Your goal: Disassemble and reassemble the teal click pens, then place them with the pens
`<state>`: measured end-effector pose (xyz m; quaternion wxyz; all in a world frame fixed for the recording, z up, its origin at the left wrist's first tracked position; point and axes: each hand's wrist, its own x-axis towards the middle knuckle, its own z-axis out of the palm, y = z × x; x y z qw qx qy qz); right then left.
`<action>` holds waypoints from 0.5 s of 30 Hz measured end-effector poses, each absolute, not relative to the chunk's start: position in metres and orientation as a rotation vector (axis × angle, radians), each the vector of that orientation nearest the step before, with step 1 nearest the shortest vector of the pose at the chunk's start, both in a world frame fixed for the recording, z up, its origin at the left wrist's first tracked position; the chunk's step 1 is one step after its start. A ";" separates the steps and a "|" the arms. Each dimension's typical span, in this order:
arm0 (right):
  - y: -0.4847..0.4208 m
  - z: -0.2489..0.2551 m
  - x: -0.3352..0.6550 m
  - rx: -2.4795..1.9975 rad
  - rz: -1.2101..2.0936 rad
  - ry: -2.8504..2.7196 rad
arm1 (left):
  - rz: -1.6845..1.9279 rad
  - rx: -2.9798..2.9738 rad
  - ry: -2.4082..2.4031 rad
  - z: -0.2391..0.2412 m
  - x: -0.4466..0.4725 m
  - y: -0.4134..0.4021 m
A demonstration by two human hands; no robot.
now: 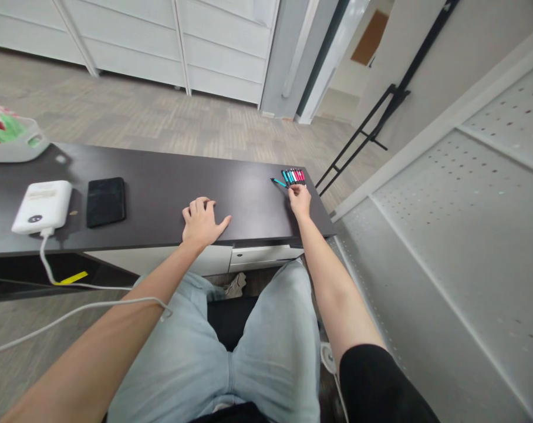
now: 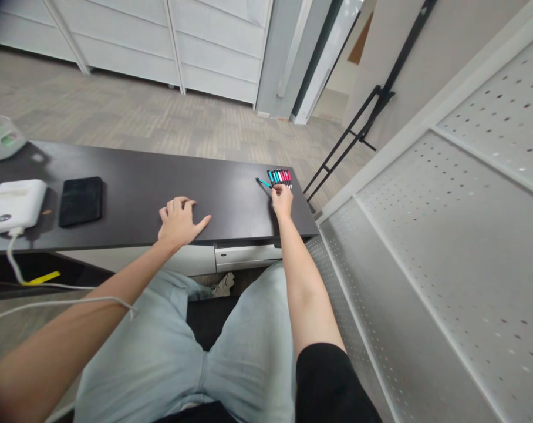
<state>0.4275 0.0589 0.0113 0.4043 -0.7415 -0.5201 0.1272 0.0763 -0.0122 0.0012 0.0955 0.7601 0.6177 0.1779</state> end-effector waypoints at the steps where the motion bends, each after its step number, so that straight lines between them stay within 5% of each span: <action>1: 0.060 0.011 0.428 -1.885 0.314 -1.345 | 0.523 2.256 1.832 0.001 0.076 -0.012; 15: 0.091 0.012 0.428 -2.085 0.183 -1.466 | 0.513 2.268 1.876 -0.003 0.076 -0.011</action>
